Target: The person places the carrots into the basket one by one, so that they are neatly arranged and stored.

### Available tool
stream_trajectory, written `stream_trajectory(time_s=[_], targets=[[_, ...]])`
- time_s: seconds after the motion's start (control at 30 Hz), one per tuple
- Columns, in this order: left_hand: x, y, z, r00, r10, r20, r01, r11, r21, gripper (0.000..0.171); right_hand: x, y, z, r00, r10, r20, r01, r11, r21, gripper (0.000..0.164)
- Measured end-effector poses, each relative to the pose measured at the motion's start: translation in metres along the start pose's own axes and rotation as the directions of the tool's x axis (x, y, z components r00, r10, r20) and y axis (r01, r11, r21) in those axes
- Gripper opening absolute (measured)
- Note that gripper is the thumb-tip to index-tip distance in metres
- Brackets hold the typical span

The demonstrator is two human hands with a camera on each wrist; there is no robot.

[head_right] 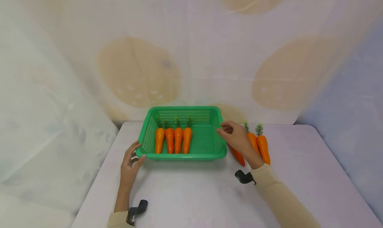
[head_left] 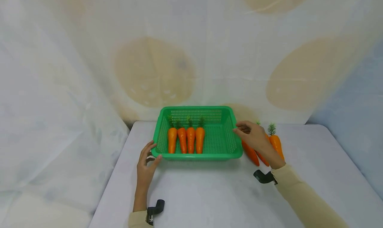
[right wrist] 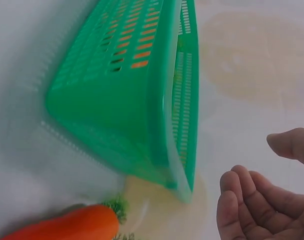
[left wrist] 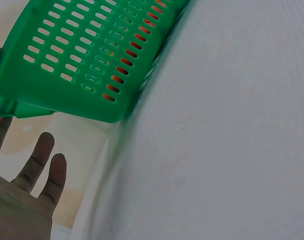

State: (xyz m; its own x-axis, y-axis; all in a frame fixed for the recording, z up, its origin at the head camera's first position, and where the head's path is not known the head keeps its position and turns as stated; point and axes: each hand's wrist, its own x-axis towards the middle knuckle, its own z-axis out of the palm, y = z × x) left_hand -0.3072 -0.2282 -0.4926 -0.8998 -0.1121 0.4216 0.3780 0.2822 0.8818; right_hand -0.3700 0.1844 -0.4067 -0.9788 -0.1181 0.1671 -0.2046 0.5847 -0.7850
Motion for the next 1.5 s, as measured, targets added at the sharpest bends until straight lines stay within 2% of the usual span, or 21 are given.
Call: stream_trajectory(time_s=[0.27,0.53,0.83,0.97,1.2,1.5], targets=[[-0.001,-0.002,0.0,1.0,0.0,-0.001,0.0,1.0,-0.001,0.05,-0.012,0.014,-0.017,0.999,0.004,-0.034,-0.004,1.0,-0.019,0.038],[0.0,-0.001,0.001,1.0,0.009,-0.002,-0.009,1.0,0.001,0.05,-0.026,0.024,-0.037,0.995,0.079,-0.058,-0.083,0.994,-0.076,0.046],[-0.001,0.0,-0.001,1.0,0.01,0.003,-0.01,1.0,-0.003,0.05,-0.037,0.057,-0.052,0.985,0.139,-0.107,-0.154,0.977,-0.149,0.059],[0.0,0.0,0.0,1.0,0.004,0.001,-0.004,1.0,-0.003,0.05,-0.043,0.068,-0.058,0.983,0.145,-0.114,-0.164,0.971,-0.172,0.059],[0.0,0.0,0.0,1.0,0.015,-0.001,-0.015,1.0,-0.002,0.051,-0.049,0.09,-0.064,0.973,0.151,-0.174,-0.188,0.958,-0.218,0.059],[0.0,0.0,0.0,1.0,-0.001,0.001,0.001,1.0,-0.004,0.05,-0.058,0.112,-0.063,0.96,0.181,-0.215,-0.233,0.94,-0.248,0.056]])
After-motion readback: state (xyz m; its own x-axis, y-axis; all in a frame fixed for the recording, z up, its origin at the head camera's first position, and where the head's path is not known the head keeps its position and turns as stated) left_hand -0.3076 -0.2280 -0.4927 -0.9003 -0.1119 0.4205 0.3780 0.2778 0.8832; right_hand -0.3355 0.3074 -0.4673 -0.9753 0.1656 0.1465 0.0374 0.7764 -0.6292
